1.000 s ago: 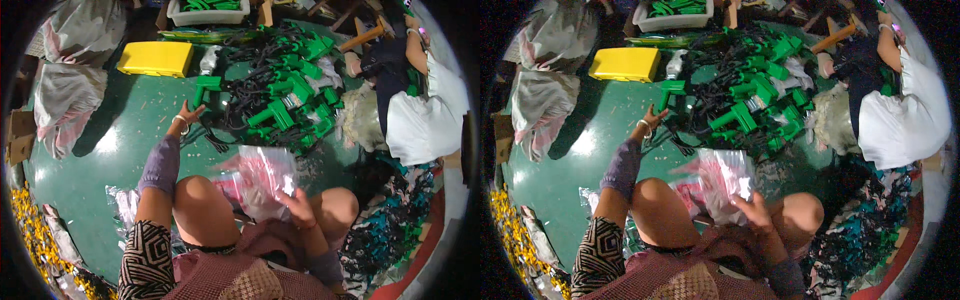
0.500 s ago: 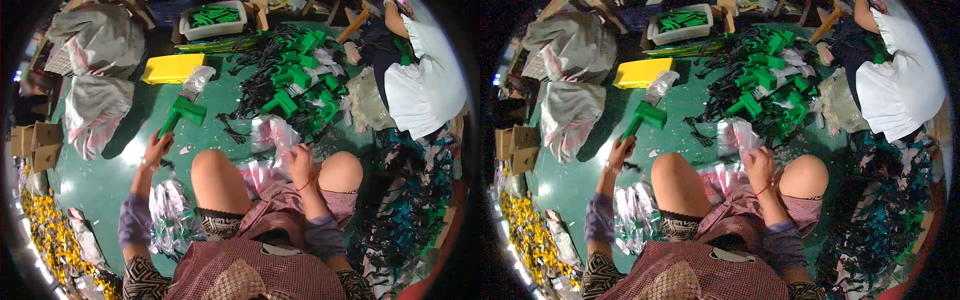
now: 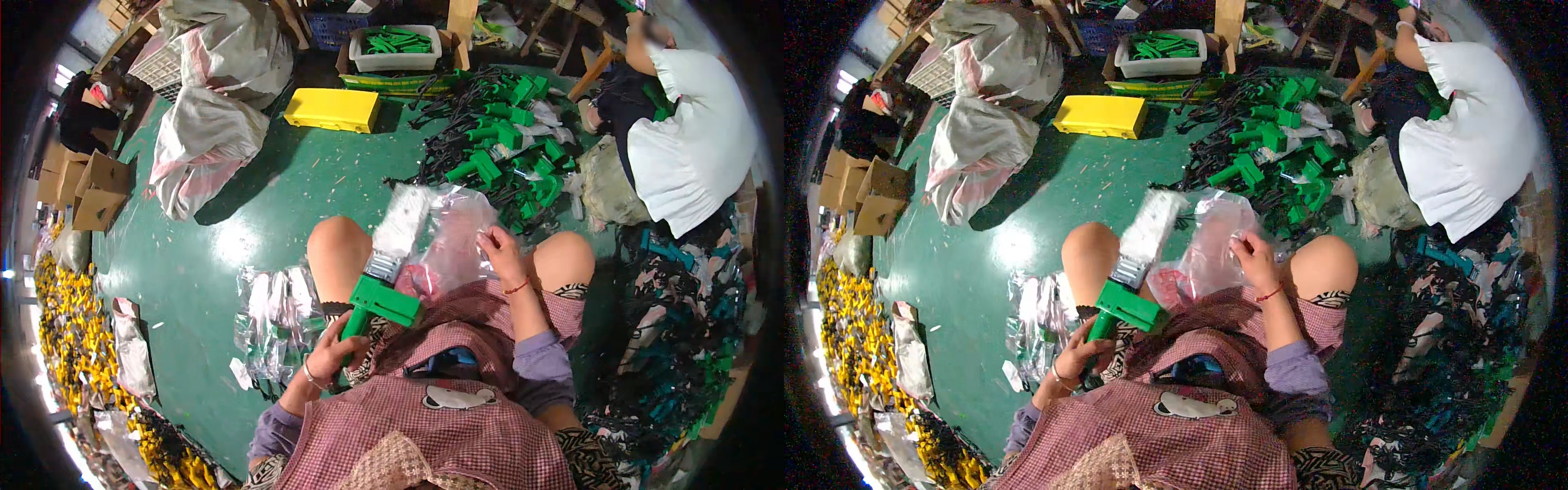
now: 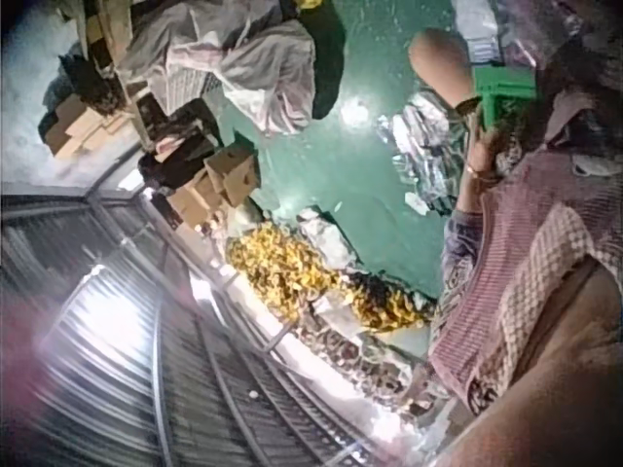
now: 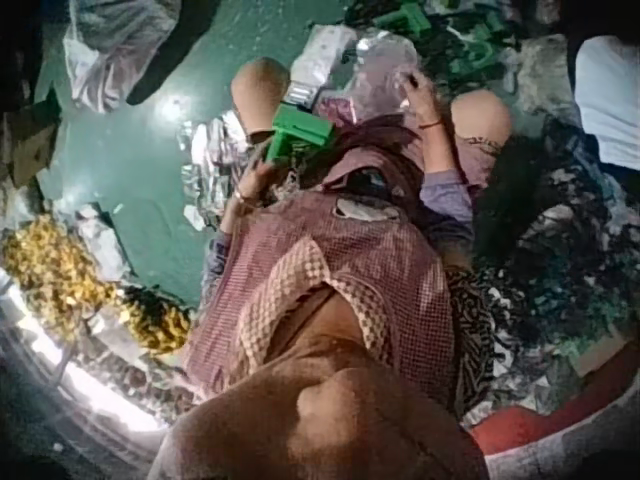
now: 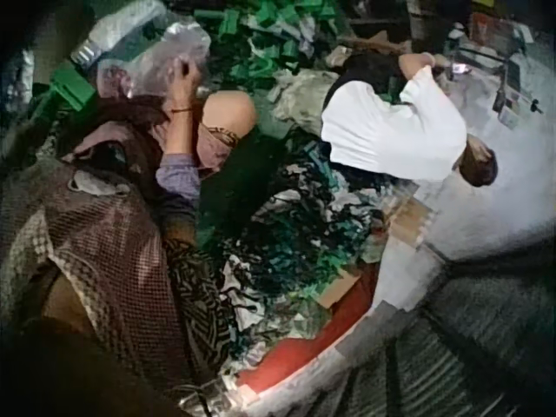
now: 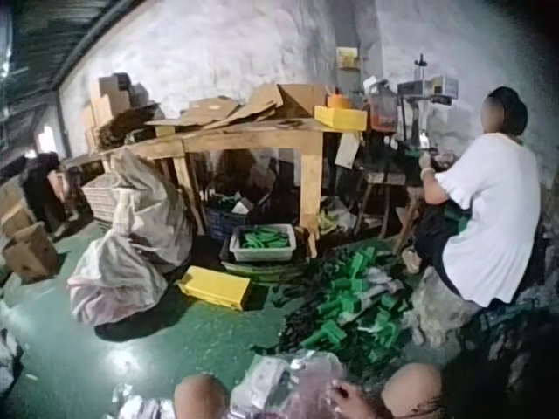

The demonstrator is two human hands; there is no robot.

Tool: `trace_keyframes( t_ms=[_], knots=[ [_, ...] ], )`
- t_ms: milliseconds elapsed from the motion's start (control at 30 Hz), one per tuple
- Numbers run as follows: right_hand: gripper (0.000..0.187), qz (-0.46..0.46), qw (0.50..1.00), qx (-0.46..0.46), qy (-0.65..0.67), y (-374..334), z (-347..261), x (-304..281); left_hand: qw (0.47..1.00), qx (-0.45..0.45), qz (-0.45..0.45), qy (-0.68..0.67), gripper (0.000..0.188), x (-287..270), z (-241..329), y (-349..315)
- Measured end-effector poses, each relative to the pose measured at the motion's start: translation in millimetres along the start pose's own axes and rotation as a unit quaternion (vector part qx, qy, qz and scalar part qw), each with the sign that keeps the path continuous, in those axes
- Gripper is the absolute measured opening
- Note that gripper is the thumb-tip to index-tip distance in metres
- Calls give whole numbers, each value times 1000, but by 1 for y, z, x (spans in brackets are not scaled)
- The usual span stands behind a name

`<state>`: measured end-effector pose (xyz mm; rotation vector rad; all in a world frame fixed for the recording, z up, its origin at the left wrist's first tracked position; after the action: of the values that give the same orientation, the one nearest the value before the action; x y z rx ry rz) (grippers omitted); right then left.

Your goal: Placing green plastic components into clear plastic bags.

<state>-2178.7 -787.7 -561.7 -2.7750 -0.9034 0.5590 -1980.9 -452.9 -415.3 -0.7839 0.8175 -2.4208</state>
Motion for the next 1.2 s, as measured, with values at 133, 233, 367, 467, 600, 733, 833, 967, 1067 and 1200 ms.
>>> trace_keyframes(
  t_ms=[133, 233, 367, 467, 600, 733, 833, 967, 1067, 1200],
  knots=[
    [8, -3, 956, 90, 278, -34, -25, 1, 992, 50, -59, -104, 38, 36, 10, 5],
    [7, -36, 865, 202, 458, -57, -41, -1, 991, 85, -40, -100, 32, 54, 16, 22],
    [9, -50, 852, 267, 448, -71, -29, -6, 984, 178, 3, 3, 29, 83, 18, 40],
    [18, -68, 854, 230, 461, -84, -54, -5, 976, 216, 4, 28, 26, 86, 10, 44],
    [20, -47, 897, 202, 390, -95, -89, -19, 972, 232, -12, 29, 36, 87, 7, 45],
    [28, 8, 928, 155, 338, -101, -108, -22, 970, 234, 17, 69, 39, 84, 6, 45],
    [26, 77, 928, 128, 342, -110, -144, -15, 970, 226, 29, 87, 45, 90, 13, 40],
    [14, -127, 944, 68, 296, -122, -160, -2, 918, 375, 45, 122, 67, 109, 9, 50],
    [30, -232, 929, -9, 287, -128, -169, 10, 911, 372, 42, 171, 60, 112, 16, 56],
    [56, -9, 937, -345, -47, -112, -175, -22, 948, 309, 32, 66, 49, 104, 53, 31]
  ],
)
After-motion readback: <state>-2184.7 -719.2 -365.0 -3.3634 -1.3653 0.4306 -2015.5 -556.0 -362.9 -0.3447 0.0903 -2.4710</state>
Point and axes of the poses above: each hand's wrist, its own y-axis towards the middle knuckle, its own x-axis out of the palm, z = x × y, the point moved 1 cm from there along y, towards the middle knuckle
